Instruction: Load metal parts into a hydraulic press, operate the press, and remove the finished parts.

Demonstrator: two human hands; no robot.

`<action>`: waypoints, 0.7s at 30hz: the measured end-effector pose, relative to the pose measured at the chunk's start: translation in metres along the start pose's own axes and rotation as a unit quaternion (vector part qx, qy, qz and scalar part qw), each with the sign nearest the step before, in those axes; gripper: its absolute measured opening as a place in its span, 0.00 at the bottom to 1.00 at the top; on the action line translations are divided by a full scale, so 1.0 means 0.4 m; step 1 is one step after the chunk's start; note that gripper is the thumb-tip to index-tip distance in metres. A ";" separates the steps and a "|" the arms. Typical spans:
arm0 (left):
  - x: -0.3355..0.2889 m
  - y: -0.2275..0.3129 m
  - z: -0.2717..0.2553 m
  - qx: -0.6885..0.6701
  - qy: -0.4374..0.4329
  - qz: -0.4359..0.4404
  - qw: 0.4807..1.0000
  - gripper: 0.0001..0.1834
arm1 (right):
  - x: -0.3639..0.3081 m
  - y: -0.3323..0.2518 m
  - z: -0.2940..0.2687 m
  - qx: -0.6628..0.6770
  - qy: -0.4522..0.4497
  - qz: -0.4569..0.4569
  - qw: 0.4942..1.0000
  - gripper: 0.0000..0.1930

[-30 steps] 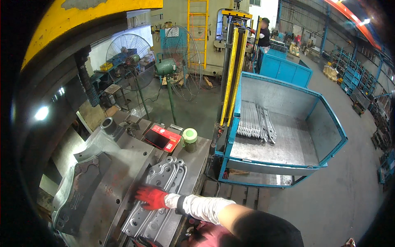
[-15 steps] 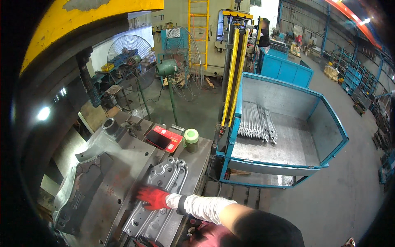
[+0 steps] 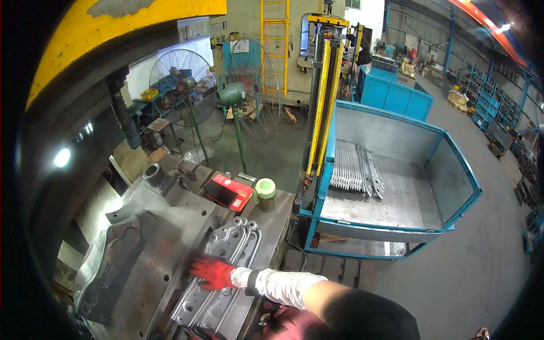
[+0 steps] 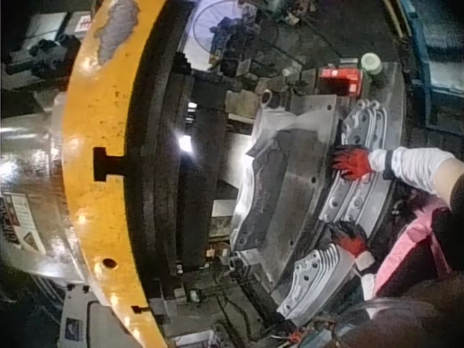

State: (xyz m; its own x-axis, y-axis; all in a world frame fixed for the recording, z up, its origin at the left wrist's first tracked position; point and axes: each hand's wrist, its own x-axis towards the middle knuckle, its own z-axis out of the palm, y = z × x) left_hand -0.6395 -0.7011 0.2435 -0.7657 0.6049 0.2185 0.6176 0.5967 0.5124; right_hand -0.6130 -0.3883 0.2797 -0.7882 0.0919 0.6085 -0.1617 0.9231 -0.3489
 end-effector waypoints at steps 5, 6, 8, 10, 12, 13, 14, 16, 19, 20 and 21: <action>-0.008 -0.020 0.028 0.291 0.051 0.100 0.950 0.31 | 0.002 0.005 0.007 -0.007 0.014 -0.016 1.000 0.28; -0.005 -0.005 0.022 0.281 0.065 0.103 0.952 0.31 | 0.001 0.004 0.006 -0.010 0.017 -0.018 1.000 0.28; -0.001 0.031 0.004 0.259 0.094 0.110 0.955 0.31 | -0.002 0.006 0.002 -0.015 0.012 -0.015 1.000 0.28; -0.001 0.046 -0.012 0.231 0.101 0.108 0.962 0.31 | 0.005 -0.002 -0.015 -0.017 -0.003 -0.008 1.000 0.28; -0.002 0.049 -0.014 0.237 0.097 0.108 0.961 0.31 | 0.006 -0.004 -0.016 -0.016 -0.001 -0.006 1.000 0.28; -0.003 0.048 -0.012 0.258 0.090 0.109 0.956 0.31 | 0.007 -0.005 -0.017 -0.015 0.000 -0.005 1.000 0.28; -0.004 0.044 -0.010 0.279 0.083 0.110 0.950 0.31 | 0.007 -0.006 -0.019 -0.012 -0.007 -0.001 1.000 0.28; -0.011 0.021 0.000 0.290 0.084 0.118 0.946 0.31 | 0.011 -0.013 -0.031 -0.004 -0.021 0.006 1.000 0.28; -0.005 0.033 -0.013 0.340 0.037 0.115 0.933 0.32 | 0.005 -0.007 -0.025 -0.008 -0.009 0.000 1.000 0.28; -0.003 0.039 -0.019 0.362 0.013 0.111 0.925 0.32 | 0.004 -0.005 -0.018 -0.003 -0.002 0.001 1.000 0.29; -0.003 0.038 -0.018 0.346 0.024 0.113 0.931 0.32 | 0.005 -0.004 -0.013 0.002 0.005 0.001 1.000 0.30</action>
State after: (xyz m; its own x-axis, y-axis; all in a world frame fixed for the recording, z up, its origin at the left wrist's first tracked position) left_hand -0.6303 -0.6966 0.2568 -0.5992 0.7420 0.3008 0.7190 0.6639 -0.2055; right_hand -0.6112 -0.3876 0.2852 -0.7822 0.0980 0.6152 -0.1621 0.9215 -0.3529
